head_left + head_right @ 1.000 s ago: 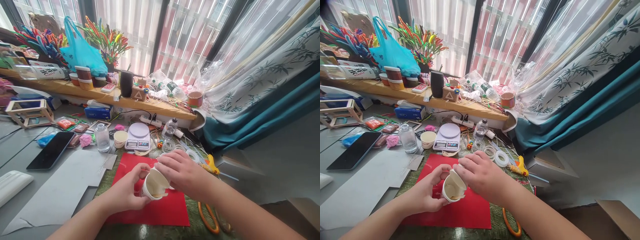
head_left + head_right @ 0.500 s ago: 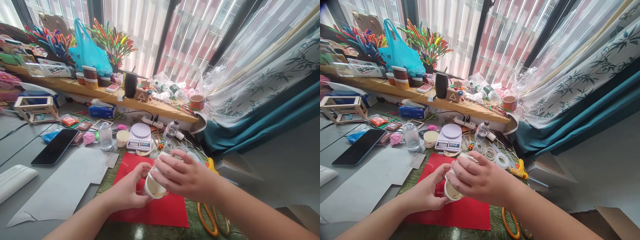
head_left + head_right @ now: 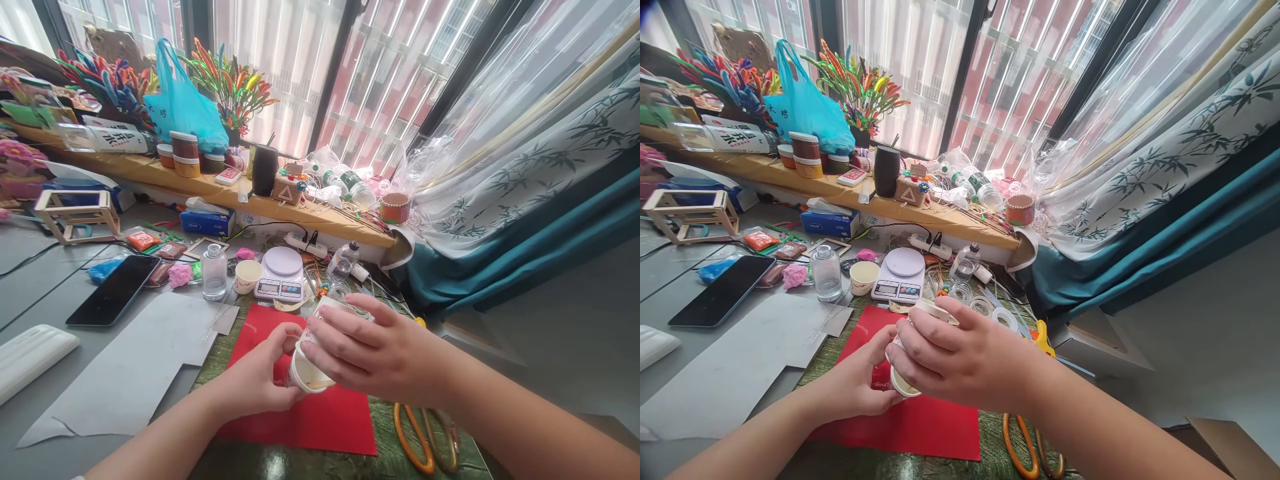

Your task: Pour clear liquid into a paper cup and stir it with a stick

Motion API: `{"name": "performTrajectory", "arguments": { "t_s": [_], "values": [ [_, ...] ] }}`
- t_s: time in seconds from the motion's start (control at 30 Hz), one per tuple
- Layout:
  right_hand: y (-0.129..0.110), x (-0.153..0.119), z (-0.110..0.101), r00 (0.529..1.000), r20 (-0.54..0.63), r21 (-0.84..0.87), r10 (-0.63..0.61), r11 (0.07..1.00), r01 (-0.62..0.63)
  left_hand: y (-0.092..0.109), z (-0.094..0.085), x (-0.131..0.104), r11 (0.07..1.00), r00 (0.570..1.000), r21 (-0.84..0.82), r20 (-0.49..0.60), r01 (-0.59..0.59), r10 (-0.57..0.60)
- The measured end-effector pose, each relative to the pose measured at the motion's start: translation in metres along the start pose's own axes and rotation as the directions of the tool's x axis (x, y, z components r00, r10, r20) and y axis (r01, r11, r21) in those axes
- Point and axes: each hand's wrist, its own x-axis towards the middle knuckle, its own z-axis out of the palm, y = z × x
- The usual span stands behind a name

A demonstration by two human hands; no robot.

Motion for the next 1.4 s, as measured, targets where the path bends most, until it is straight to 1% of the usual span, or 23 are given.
{"name": "performTrajectory", "arguments": {
  "t_s": [0.17, 0.4, 0.57, 0.7, 0.93, 1.23, 1.4],
  "values": [
    [-0.001, -0.001, 0.004, 0.999, 0.03, -0.072, -0.031, 0.997, 0.033, -0.004, 0.0, 0.001, 0.999, 0.999, -0.026, -0.011, -0.037, 0.037],
    [-0.001, -0.009, 0.028, 0.993, 0.114, -0.005, 0.022, 1.0, -0.021, -0.009, 0.001, 0.001, 0.999, 0.998, -0.028, -0.059, -0.039, 0.038],
    [-0.001, -0.009, 0.037, 0.987, 0.158, -0.001, -0.015, 1.0, 0.015, -0.009, 0.001, 0.001, 0.998, 0.997, -0.044, -0.06, -0.053, 0.051],
    [0.0, -0.007, 0.039, 0.987, 0.149, -0.008, -0.064, 0.998, 0.066, -0.007, 0.0, 0.001, 0.999, 0.998, -0.024, -0.053, -0.033, 0.032],
    [0.002, -0.006, 0.04, 0.981, 0.19, 0.012, -0.048, 0.999, 0.047, -0.014, 0.0, 0.001, 0.999, 0.997, -0.022, -0.074, -0.037, 0.035],
    [0.005, -0.001, 0.035, 0.987, 0.15, 0.001, -0.06, 0.998, 0.06, -0.009, 0.0, 0.002, 0.999, 0.997, -0.025, -0.063, -0.036, 0.035],
    [0.005, -0.002, 0.038, 0.989, 0.14, -0.003, -0.045, 0.999, 0.046, -0.008, 0.0, 0.002, 0.999, 0.997, -0.018, -0.064, -0.044, 0.043]
  ]
}}
